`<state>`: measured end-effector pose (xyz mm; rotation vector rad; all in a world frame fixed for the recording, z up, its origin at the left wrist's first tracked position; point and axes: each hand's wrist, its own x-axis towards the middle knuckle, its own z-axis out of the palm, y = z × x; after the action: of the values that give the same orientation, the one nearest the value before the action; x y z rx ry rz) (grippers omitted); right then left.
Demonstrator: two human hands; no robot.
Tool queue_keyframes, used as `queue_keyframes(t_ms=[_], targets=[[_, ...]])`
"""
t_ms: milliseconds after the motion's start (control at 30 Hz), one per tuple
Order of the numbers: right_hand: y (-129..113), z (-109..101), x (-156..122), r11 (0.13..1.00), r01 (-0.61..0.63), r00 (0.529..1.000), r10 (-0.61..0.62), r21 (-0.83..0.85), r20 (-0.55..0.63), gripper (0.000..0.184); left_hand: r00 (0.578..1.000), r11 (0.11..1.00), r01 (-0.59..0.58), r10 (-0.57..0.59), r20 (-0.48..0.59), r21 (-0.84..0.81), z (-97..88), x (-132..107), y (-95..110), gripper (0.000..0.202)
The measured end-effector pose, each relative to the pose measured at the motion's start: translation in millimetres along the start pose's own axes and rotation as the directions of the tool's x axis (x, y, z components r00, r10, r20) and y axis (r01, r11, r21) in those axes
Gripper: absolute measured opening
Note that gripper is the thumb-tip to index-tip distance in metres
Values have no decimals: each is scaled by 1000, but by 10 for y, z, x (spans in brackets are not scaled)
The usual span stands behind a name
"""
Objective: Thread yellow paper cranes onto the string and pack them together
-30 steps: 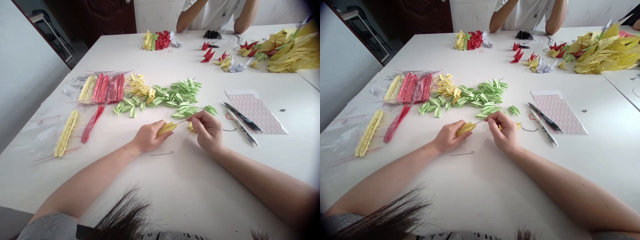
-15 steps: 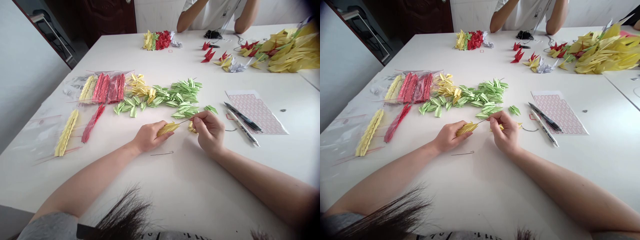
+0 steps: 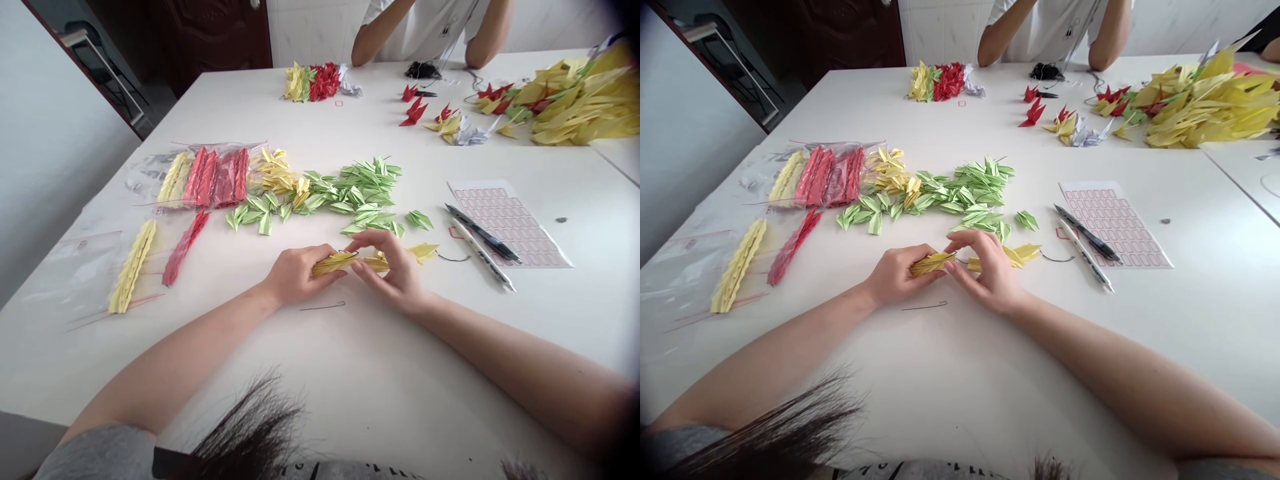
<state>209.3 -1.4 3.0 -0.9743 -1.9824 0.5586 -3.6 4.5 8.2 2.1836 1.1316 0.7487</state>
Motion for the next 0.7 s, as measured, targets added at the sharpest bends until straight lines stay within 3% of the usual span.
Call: queue_keyframes(t_ms=[67,133,267,400,500,700], targets=[[9,32,-5,1000,-20,999,20,-1,-25,24,1000,998,6,-7,-12,-66,15,1,-8,36],[24,52,1,999,-33,994,35,17,-103,19,997,967,77,-82,-9,-242,18,17,-17,41],[49,42,34,992,-110,965,121,60,-231,17,946,700,266,-323,38,-662,-32,90,-63,50],[54,21,50,988,-148,973,155,51,-171,28,891,507,291,-454,35,-811,-99,151,-125,48],[44,23,50,993,-116,981,113,-7,-155,31,881,474,302,-471,52,-827,-105,159,-133,46],[39,21,58,994,-94,987,85,-55,-137,24,892,495,317,-446,77,-809,-93,154,-92,53]])
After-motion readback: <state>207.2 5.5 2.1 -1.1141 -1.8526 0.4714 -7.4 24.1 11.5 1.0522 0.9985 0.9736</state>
